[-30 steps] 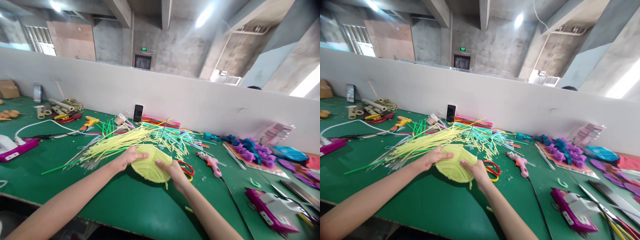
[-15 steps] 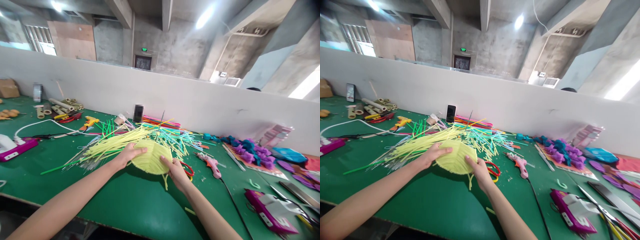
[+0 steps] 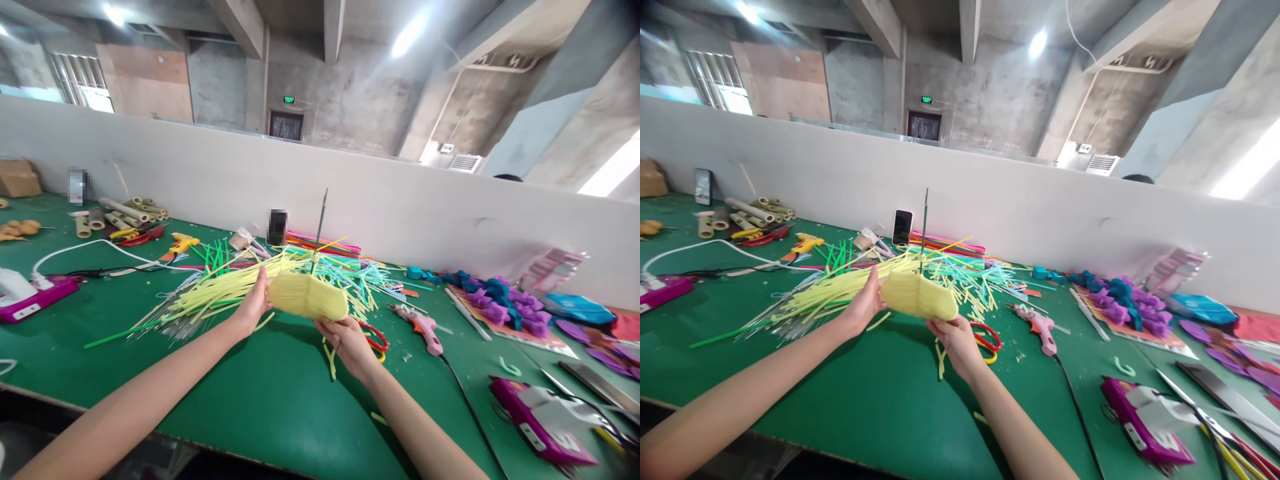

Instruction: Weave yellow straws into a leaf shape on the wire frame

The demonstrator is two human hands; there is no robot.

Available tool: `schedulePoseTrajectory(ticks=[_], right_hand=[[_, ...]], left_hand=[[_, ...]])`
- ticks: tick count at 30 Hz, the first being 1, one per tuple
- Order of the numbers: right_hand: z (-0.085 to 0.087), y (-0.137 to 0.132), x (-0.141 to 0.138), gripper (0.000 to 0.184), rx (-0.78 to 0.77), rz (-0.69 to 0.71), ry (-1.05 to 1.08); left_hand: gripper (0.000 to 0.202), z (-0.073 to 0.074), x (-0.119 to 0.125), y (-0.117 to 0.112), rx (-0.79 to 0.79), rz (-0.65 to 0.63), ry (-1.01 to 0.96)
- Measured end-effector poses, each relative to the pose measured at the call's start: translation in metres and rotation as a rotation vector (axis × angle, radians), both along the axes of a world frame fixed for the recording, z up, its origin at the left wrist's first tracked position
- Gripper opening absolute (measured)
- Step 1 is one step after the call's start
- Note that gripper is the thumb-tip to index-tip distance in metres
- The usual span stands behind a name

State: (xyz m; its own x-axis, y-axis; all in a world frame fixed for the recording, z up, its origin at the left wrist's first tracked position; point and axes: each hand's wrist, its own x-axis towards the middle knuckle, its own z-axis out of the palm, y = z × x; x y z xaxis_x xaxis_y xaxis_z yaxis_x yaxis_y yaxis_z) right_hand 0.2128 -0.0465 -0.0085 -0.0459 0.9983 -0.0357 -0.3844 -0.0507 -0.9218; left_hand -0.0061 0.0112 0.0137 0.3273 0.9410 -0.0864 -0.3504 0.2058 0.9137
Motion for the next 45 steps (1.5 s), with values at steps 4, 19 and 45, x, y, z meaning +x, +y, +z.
schedulePoseTrajectory(ticks=[4,19,45], right_hand=[[0.001,0.007,0.008,0.038,0.062,-0.085,-0.008],[0.008,0.004,0.011,0.051,-0.166,0.085,0.176],[0.019,-0.002,0.003,0.03,-0.263,-0.065,0.341]], left_hand=[[0.07,0.001,-0.003,0.001,-0.166,-0.241,-0.197],[0.042,-0.017,0.006,0.003,0.022,-0.126,-0.155],[0.041,-0.001,0.003,-0.02,0.199,-0.304,0.17]])
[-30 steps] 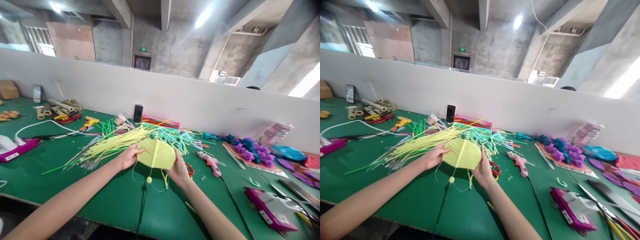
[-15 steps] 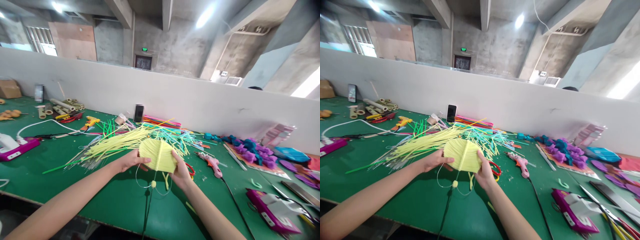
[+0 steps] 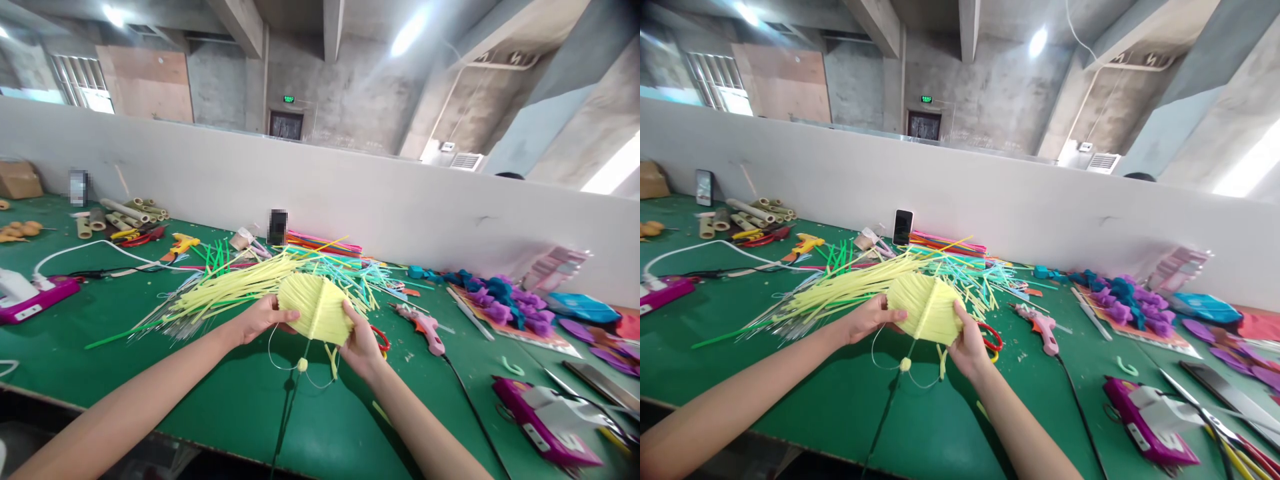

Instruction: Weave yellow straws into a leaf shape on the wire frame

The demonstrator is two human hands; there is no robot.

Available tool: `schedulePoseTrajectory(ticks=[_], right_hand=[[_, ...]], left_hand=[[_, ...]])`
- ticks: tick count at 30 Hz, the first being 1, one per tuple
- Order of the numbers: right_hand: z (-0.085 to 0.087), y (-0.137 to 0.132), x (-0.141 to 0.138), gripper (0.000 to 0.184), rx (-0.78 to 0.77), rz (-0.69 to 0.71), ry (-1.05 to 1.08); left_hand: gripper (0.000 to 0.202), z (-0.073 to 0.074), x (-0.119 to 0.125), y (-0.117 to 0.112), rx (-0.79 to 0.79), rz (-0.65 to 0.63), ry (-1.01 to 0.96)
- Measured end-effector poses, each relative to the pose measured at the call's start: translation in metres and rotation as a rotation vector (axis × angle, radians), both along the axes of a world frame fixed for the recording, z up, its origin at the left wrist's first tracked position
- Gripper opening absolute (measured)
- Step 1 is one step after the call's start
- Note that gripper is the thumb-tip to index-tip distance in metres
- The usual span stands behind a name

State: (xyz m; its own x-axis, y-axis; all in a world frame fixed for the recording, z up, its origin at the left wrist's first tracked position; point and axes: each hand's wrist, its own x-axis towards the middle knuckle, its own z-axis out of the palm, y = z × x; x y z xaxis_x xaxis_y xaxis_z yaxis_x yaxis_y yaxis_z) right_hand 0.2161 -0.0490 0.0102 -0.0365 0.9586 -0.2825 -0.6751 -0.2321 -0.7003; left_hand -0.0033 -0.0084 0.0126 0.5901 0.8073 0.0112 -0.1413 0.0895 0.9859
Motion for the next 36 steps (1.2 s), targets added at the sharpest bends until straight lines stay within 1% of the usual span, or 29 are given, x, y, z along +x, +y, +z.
schedulePoseTrajectory(ticks=[3,7,9,11,14,17,20,23,26,29,32,34,36], right_hand=[[-0.002,0.0,0.0,0.032,0.001,0.022,0.001],[-0.004,0.0,0.002,0.034,0.012,0.023,-0.018],[-0.004,0.0,0.004,0.035,0.029,0.018,-0.04],[-0.004,-0.001,0.005,0.037,0.037,0.029,-0.079],[-0.003,-0.002,0.006,0.04,0.011,0.067,-0.146],[-0.003,-0.002,0.006,0.042,-0.012,0.091,-0.199],[-0.004,-0.002,0.006,0.043,0.017,0.098,-0.22],[-0.004,-0.001,0.005,0.04,0.079,0.111,-0.218],[-0.004,-0.001,0.005,0.038,0.102,0.104,-0.217],[-0.005,0.0,0.006,0.038,0.072,0.059,-0.216],[-0.005,0.001,0.007,0.043,-0.016,0.067,-0.175],[-0.005,0.001,0.007,0.046,-0.048,0.106,-0.132],[-0.006,0.0,0.006,0.046,-0.015,0.125,-0.096]], left_hand=[[0.04,-0.001,0.0,-0.001,-0.007,-0.021,-0.014],[0.045,0.003,-0.001,-0.002,-0.041,-0.032,-0.025],[0.046,0.004,-0.001,0.0,-0.091,-0.003,-0.026],[0.044,0.003,-0.001,0.002,-0.151,0.059,-0.026],[0.041,0.0,-0.001,0.005,-0.214,0.117,-0.032],[0.04,-0.002,-0.002,0.006,-0.24,0.09,-0.055],[0.042,-0.003,-0.002,0.006,-0.24,0.042,-0.077],[0.043,-0.004,-0.003,0.006,-0.234,0.008,-0.096],[0.042,-0.003,-0.003,0.006,-0.252,0.018,-0.126],[0.045,0.001,-0.003,0.006,-0.312,0.042,-0.195],[0.05,0.001,-0.003,0.009,-0.417,-0.004,-0.263],[0.045,-0.002,-0.003,0.014,-0.476,0.009,-0.287],[0.038,-0.006,-0.004,0.018,-0.5,0.065,-0.317]])
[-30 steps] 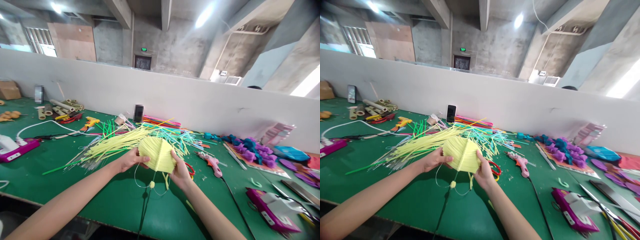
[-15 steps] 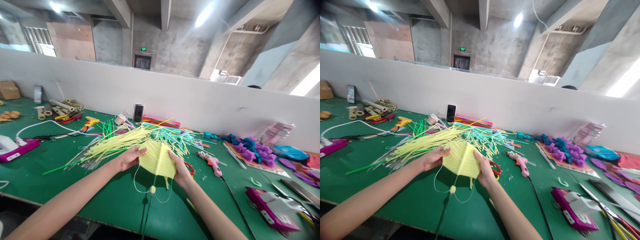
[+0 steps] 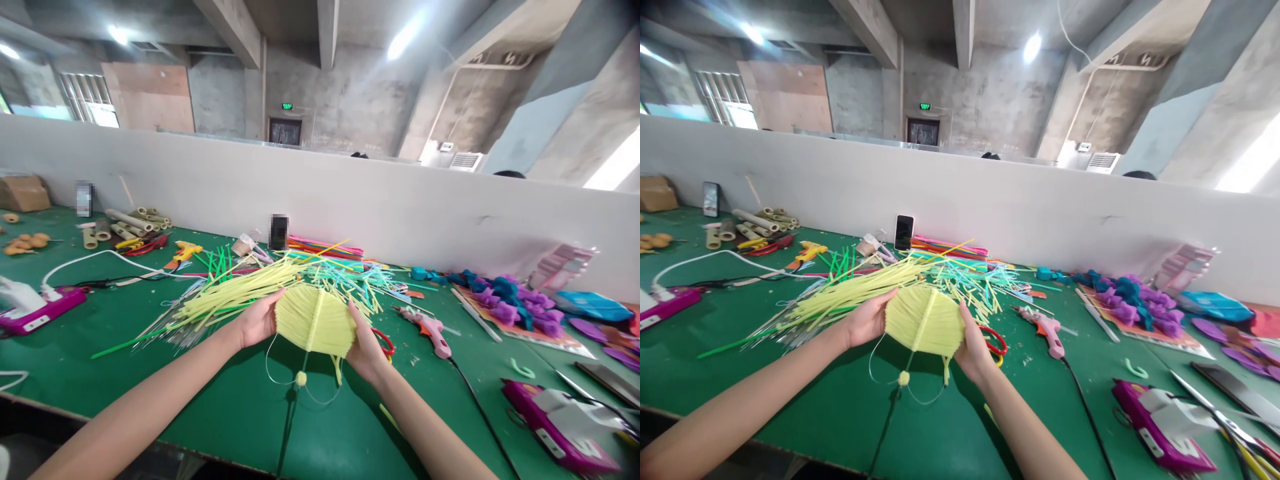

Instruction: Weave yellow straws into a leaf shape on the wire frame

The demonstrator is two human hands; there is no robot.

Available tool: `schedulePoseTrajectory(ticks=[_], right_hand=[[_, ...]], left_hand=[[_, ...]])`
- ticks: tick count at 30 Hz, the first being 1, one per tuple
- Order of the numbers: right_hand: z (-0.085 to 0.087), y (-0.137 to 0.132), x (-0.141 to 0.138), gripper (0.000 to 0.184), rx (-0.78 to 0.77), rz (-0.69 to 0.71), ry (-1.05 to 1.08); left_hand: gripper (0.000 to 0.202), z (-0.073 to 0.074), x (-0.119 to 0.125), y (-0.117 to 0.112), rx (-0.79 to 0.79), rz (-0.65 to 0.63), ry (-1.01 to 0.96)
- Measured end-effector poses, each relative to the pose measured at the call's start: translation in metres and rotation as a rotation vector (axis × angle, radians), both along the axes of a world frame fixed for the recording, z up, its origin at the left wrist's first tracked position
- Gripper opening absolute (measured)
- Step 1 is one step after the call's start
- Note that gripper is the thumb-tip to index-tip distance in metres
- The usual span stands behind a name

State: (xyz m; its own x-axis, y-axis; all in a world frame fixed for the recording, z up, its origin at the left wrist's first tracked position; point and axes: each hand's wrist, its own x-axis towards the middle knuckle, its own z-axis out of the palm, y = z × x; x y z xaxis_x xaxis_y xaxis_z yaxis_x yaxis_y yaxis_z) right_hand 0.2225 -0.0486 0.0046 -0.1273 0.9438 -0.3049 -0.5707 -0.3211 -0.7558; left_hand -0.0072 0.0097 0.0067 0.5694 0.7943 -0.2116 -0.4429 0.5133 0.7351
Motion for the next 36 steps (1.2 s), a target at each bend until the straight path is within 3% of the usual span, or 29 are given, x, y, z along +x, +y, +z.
schedulePoseTrajectory(ticks=[3,6,8,12,15,18,22,27,36], right_hand=[[-0.001,0.001,0.0,0.041,0.102,-0.011,0.037],[-0.001,0.002,0.0,0.031,0.144,0.001,0.036],[-0.001,0.002,0.0,0.024,0.161,0.02,0.017],[-0.003,0.0,-0.002,0.025,0.217,-0.009,-0.062],[-0.003,0.0,-0.003,0.029,0.231,-0.053,-0.13],[-0.001,0.0,-0.002,0.033,0.25,-0.11,-0.16],[0.0,0.001,-0.002,0.035,0.263,-0.188,-0.185],[-0.002,0.002,-0.002,0.039,0.276,-0.229,-0.176],[-0.004,0.002,-0.003,0.036,0.251,-0.22,-0.177]], left_hand=[[0.035,-0.001,0.0,0.005,-0.015,0.096,-0.055],[0.037,0.005,-0.001,0.006,-0.014,0.243,-0.104],[0.043,0.01,-0.002,0.005,0.0,0.277,-0.131],[0.04,0.011,-0.002,0.003,0.075,0.175,-0.16],[0.03,0.008,0.002,-0.002,0.134,0.1,-0.097],[0.033,0.006,0.004,-0.008,0.193,0.04,-0.021],[0.043,0.005,0.003,-0.01,0.244,0.054,0.114],[0.04,-0.001,0.002,-0.011,0.329,0.059,0.33],[0.047,0.002,0.004,-0.014,0.395,-0.005,0.317]])
